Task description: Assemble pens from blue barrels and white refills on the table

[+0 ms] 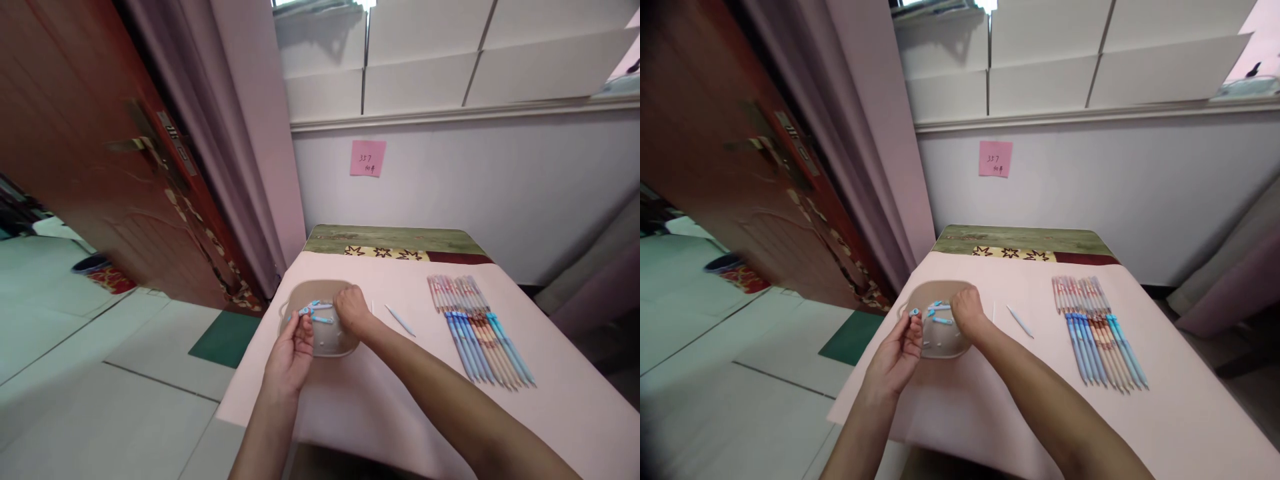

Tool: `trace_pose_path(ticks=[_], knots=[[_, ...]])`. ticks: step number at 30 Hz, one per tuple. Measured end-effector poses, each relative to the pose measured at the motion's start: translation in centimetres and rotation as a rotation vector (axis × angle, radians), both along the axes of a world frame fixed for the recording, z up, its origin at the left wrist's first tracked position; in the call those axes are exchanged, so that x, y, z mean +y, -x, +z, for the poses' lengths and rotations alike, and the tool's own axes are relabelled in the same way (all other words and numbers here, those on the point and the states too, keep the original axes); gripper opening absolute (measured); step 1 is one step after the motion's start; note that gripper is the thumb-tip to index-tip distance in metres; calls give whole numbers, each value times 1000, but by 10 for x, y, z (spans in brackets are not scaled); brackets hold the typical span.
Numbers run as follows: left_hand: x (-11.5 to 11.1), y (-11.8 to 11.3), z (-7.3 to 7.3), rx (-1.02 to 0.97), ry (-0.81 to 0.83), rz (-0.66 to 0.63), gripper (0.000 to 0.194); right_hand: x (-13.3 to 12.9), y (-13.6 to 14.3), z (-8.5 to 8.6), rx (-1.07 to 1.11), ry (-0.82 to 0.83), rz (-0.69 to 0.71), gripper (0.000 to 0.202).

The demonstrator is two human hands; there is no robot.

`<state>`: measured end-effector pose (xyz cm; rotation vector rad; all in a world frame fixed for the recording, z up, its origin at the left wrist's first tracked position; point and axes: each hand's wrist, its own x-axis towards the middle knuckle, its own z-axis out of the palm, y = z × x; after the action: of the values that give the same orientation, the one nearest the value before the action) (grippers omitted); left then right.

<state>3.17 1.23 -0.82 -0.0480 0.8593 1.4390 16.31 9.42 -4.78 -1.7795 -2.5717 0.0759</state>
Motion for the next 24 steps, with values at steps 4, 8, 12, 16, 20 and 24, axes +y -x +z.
trace_pose_path(ticks=[4, 8, 12, 16, 20, 24], knots=[[1, 5, -4, -11, 14, -5, 16, 5, 11, -15, -75, 17, 24, 21], [3, 7, -7, -39, 14, -28, 17, 7, 14, -16, -113, 41, 17, 21], [4, 10, -9, -44, 12, -24, 16, 7, 15, -15, -128, 71, 13, 19], [3, 9, -9, -47, 21, -28, 17, 5, 18, -13, -92, 89, 0, 17], [-1, 3, -7, -60, 18, -54, 16, 1, 12, 3, 31, 65, -36, 15], [-5, -6, -8, -61, 8, -90, 13, -21, -6, 24, 282, -34, -53, 21]])
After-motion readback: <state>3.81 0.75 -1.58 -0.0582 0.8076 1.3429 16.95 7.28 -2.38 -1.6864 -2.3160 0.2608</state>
